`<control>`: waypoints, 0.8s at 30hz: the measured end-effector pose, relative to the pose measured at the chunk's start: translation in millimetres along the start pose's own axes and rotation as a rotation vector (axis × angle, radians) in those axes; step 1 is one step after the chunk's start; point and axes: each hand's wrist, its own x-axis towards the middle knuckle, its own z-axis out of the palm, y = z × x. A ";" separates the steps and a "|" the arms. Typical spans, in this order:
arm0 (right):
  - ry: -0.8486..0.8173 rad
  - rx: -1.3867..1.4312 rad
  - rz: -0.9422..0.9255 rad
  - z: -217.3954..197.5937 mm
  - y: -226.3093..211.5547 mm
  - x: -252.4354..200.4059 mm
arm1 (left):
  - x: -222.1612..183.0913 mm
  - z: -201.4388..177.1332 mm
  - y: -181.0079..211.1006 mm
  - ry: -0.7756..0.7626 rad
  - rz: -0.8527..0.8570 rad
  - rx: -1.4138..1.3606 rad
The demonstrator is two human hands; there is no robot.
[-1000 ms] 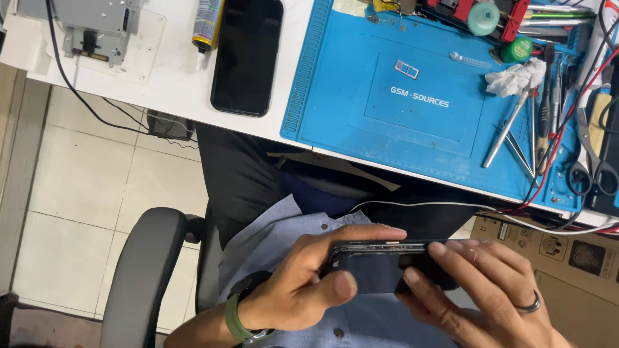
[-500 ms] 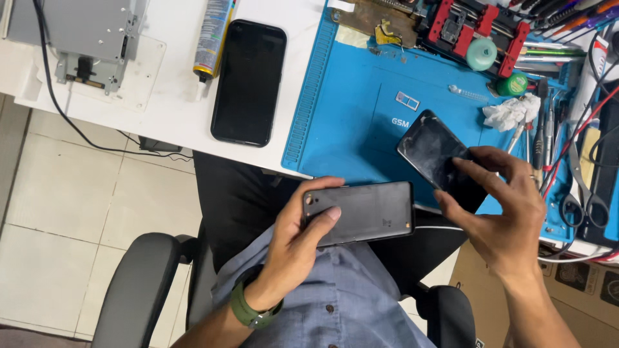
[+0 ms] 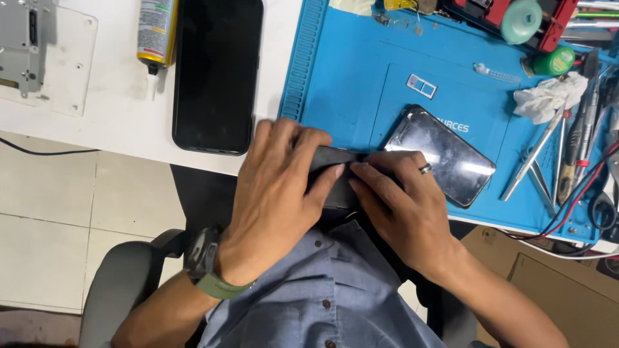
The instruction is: The person handles a disassembled smartphone, removes a small component, and reassembles the device by aligning and pressing the back cover. They then handle a second phone and a small component, placing it on a soldering station.
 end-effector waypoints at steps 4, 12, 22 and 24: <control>-0.006 0.025 -0.027 9.2 1.6 3.2 | 11.7 -0.6 -18.2 -0.112 0.131 0.226; 0.036 -0.026 0.036 15.2 -3.5 -3.2 | 35.8 -4.9 -21.8 -0.243 0.286 0.217; 0.017 -0.152 -0.025 16.2 -4.0 -2.0 | 43.3 3.5 -33.8 -0.264 0.369 0.229; -0.011 -0.159 -0.057 13.0 -3.3 -0.7 | 43.4 5.5 -34.6 -0.261 0.372 0.236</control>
